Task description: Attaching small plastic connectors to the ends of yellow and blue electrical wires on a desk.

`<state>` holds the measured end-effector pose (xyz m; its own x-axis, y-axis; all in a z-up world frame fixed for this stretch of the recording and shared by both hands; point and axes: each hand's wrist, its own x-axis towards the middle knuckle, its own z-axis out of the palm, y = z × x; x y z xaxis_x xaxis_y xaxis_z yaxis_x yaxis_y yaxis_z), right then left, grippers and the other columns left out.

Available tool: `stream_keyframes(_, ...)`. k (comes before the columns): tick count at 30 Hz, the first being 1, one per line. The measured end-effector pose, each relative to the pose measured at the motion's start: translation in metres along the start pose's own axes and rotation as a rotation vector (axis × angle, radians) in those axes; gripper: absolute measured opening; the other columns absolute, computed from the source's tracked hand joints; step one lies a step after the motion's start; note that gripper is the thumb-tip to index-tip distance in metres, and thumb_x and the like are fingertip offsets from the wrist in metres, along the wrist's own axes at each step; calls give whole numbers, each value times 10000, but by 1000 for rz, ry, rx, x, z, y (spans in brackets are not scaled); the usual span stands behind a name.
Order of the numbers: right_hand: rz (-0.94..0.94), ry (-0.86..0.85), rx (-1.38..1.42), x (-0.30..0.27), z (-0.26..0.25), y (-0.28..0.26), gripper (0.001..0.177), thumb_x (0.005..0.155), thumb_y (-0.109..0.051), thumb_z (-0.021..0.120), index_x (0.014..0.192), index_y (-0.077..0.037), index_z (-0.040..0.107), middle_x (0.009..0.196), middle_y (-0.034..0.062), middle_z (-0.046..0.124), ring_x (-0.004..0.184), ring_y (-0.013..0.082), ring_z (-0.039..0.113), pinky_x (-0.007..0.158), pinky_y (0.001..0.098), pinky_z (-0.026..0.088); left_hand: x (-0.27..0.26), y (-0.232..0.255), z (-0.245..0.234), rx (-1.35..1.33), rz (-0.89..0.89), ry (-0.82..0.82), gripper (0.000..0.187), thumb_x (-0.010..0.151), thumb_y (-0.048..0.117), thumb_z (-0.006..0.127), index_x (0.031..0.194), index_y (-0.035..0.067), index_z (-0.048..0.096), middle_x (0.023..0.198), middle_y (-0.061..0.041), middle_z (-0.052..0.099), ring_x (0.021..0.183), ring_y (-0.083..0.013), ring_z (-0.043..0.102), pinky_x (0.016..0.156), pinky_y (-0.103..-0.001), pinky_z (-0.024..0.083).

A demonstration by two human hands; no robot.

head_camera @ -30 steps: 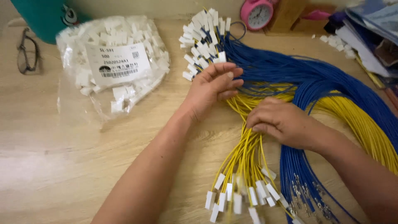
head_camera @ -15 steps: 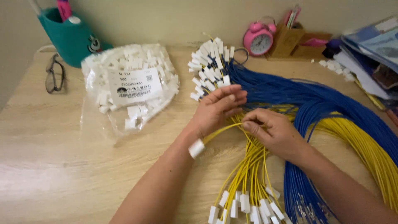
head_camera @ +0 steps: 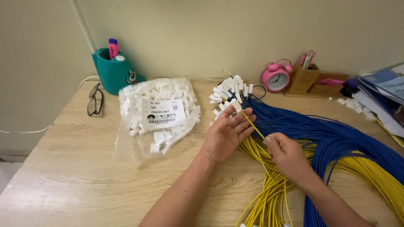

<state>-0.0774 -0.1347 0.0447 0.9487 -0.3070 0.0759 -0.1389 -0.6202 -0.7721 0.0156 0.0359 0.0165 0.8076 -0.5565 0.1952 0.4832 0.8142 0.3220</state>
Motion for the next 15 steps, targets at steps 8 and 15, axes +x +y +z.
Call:
stream_keyframes(8,-2,-6,59,0,7,2,323,1005,-249,508,834,-31,675,546,118,581,538,221,583,554,347,496,-4,3,14,103,45,76,364,939,312,601,1299,277,562,1243,-127,652,1186,-375,592,973,-555,489)
stream_keyframes(15,27,-58,34,-7,7,-3,305,991,-253,527,845,-38,686,562,122,612,563,220,622,572,351,517,0,-2,7,99,86,116,412,929,266,645,1330,206,567,1176,-125,675,1144,-403,607,932,-599,509)
